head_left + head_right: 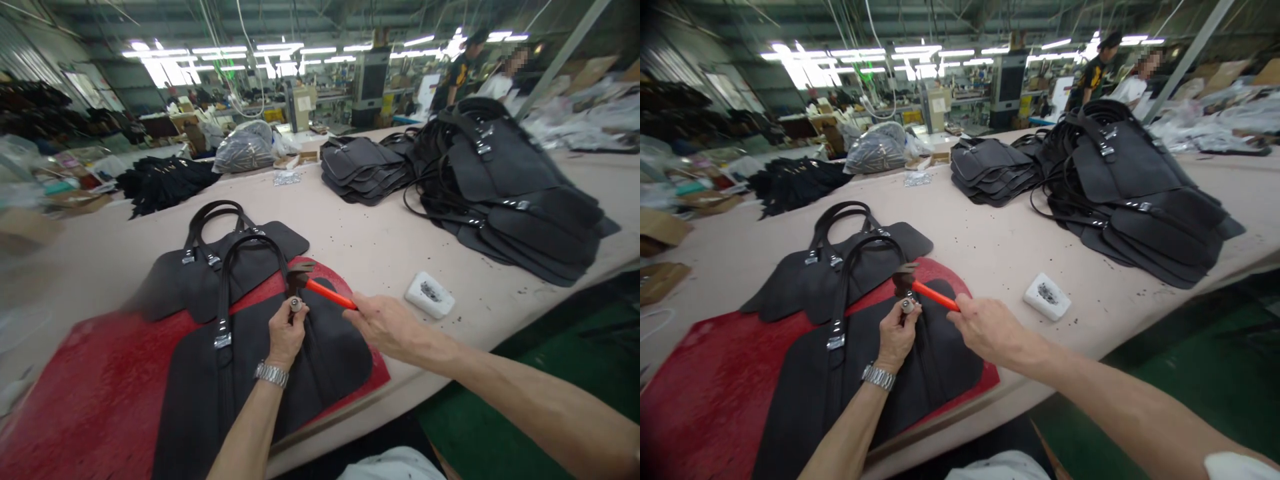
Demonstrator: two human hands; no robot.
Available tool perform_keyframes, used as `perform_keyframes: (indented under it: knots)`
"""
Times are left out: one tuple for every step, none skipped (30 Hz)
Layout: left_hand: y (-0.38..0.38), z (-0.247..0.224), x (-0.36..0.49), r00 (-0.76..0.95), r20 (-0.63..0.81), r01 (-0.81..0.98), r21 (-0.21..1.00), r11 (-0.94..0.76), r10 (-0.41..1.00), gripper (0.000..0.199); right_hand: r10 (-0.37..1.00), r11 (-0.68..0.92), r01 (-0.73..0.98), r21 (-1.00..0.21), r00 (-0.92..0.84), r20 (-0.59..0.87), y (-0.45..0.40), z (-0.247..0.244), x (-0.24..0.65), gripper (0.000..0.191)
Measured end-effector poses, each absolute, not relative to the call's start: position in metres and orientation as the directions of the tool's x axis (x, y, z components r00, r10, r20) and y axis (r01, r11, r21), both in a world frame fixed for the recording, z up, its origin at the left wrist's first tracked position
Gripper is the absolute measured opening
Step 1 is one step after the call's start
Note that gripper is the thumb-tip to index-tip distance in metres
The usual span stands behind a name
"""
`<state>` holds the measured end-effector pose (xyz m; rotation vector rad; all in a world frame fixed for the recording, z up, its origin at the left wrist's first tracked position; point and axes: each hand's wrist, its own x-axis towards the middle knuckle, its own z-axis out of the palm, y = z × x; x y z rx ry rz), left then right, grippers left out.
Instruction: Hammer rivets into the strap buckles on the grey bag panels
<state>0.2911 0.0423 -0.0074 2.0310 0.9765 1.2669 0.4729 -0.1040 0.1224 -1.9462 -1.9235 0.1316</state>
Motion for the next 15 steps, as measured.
perform_keyframes:
  knots:
    - [0.043,-0.008,0.291,0.288,0.516,0.288,0.756,-0.587,0.806,0.017,0.961,0.041,0.932,-0.359,0.062,0.27,-0.104,0.132,0.471,0.018]
    - [0.044,-0.01,0.291,0.284,0.52,0.284,0.757,-0.588,0.806,0.018,0.93,0.058,0.915,-0.399,0.096,0.355,-0.104,0.142,0.468,0.021]
    - [0.045,-0.011,0.291,0.281,0.522,0.278,0.759,-0.589,0.805,0.019,0.885,0.076,0.89,-0.45,0.147,0.441,-0.105,0.149,0.465,0.024]
    - [0.046,-0.012,0.291,0.279,0.524,0.273,0.76,-0.59,0.805,0.02,0.836,0.087,0.863,-0.497,0.208,0.507,-0.105,0.153,0.461,0.027]
    - [0.046,-0.014,0.292,0.274,0.528,0.268,0.761,-0.591,0.804,0.02,0.808,0.088,0.849,-0.521,0.245,0.536,-0.106,0.154,0.458,0.029]
    - [0.047,-0.014,0.292,0.271,0.532,0.262,0.761,-0.594,0.802,0.02,0.811,0.08,0.853,-0.516,0.245,0.532,-0.106,0.15,0.456,0.028]
    - [0.047,-0.015,0.292,0.273,0.535,0.26,0.759,-0.597,0.799,0.019,0.839,0.068,0.871,-0.487,0.214,0.5,-0.107,0.144,0.455,0.025]
    - [0.047,-0.015,0.292,0.279,0.536,0.262,0.756,-0.6,0.797,0.018,0.879,0.058,0.894,-0.445,0.165,0.447,-0.107,0.136,0.456,0.021]
    - [0.047,-0.015,0.292,0.285,0.537,0.264,0.753,-0.603,0.794,0.016,0.918,0.061,0.915,-0.398,0.105,0.383,-0.107,0.131,0.457,0.018]
    - [0.047,-0.015,0.291,0.293,0.537,0.264,0.75,-0.607,0.791,0.015,0.942,0.073,0.929,-0.364,0.055,0.33,-0.107,0.128,0.459,0.016]
    - [0.047,-0.014,0.291,0.297,0.539,0.264,0.747,-0.61,0.789,0.014,0.949,0.086,0.934,-0.348,0.03,0.315,-0.107,0.13,0.461,0.016]
    - [0.047,-0.014,0.291,0.297,0.54,0.262,0.747,-0.612,0.787,0.014,0.936,0.095,0.931,-0.353,0.037,0.35,-0.107,0.137,0.462,0.017]
    - [0.046,-0.014,0.291,0.294,0.542,0.26,0.747,-0.612,0.787,0.014,0.906,0.101,0.922,-0.373,0.07,0.418,-0.107,0.147,0.462,0.018]
    - [0.046,-0.013,0.291,0.29,0.542,0.259,0.749,-0.61,0.788,0.015,0.85,0.106,0.905,-0.412,0.132,0.51,-0.107,0.157,0.46,0.019]
    - [0.046,-0.013,0.291,0.29,0.542,0.259,0.749,-0.61,0.789,0.016,0.767,0.115,0.881,-0.459,0.215,0.605,-0.107,0.166,0.458,0.02]
